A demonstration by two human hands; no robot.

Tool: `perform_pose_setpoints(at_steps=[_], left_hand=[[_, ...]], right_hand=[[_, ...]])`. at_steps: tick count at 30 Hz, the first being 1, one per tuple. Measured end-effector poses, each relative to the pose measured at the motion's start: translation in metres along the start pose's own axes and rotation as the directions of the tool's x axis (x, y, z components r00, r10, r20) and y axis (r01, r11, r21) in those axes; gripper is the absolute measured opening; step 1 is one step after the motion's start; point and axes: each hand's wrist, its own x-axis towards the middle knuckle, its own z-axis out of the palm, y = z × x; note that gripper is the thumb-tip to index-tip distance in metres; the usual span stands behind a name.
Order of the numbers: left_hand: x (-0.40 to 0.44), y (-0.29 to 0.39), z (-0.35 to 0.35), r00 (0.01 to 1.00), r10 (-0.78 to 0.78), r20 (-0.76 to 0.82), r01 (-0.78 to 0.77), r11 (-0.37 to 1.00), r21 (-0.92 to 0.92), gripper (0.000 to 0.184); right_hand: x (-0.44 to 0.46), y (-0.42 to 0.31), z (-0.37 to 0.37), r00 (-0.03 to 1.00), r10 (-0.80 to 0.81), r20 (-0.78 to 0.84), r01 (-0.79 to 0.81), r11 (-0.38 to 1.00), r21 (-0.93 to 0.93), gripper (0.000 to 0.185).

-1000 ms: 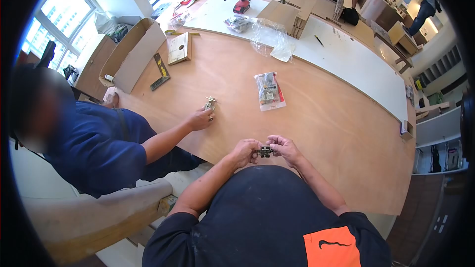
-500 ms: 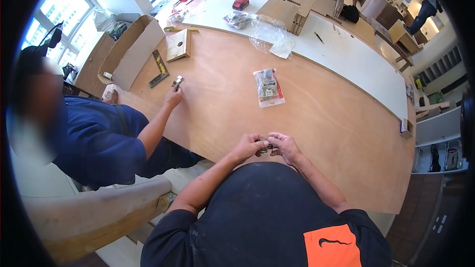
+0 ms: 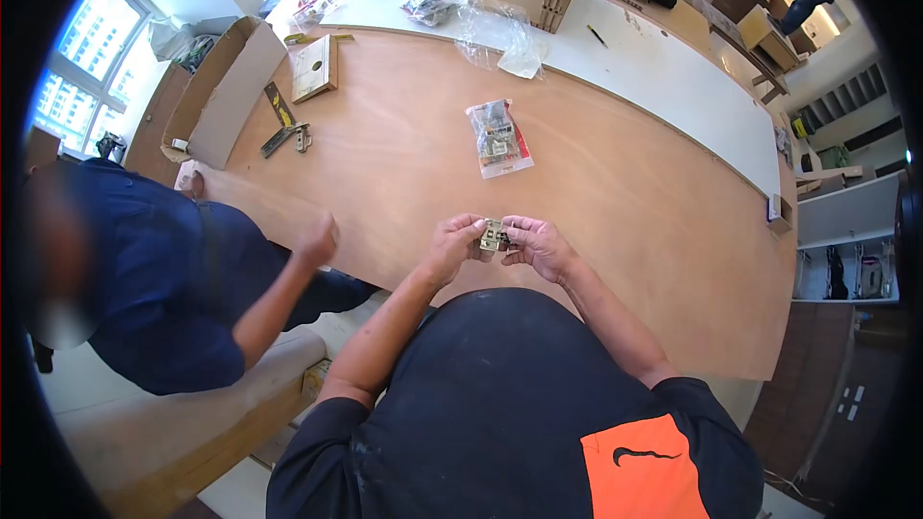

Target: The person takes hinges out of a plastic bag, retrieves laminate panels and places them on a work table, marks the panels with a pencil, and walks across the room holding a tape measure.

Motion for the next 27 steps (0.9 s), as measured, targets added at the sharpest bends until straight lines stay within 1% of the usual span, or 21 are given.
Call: perform_pose_setpoints(at_steps=[1,4,7,10,13,16,27], left_hand=[[0.0,0.001,0.0,1.0,0.007,-0.01,-0.007,1.0,-0.017,0.024],[-0.003,0.004,-0.002,1.0,0.003,0.014,-0.003,1.0,0.007,0.022],[-0.004,0.001,-0.004,1.0,-0.005,0.03,0.004,1.0,0.024,0.028],[-0.009,0.001,-0.002,0.995,0.079,0.068,-0.084,0.994,0.064,0.046],[-0.01,0.001,0.0,0.995,0.078,0.062,-0.083,0.993,0.09,0.059],[-0.008,0.0,-0.001,0.994,0.093,0.065,-0.101,0.985,0.137,0.053],[-0.007,0.002,0.0,0.995,0.085,0.046,-0.094,0.962,0.257,0.054]], right_hand=[[0.001,-0.001,0.001,1.0,-0.004,-0.008,0.004,1.0,0.005,0.03],[0.001,-0.004,0.002,1.0,0.005,-0.014,-0.005,1.0,-0.008,0.032],[0.003,-0.001,-0.001,1.0,0.022,-0.013,-0.022,1.0,0.004,0.035],[0.002,-0.001,0.0,0.999,0.03,-0.03,-0.029,0.998,0.049,0.036],[0.002,-0.001,-0.003,0.998,0.054,-0.03,-0.051,0.996,0.079,0.036],[0.003,-0.001,-0.003,0.998,0.058,-0.025,-0.056,0.996,0.076,0.036],[0.005,0.003,-0.01,0.995,0.091,-0.038,-0.087,0.992,0.092,0.036]])
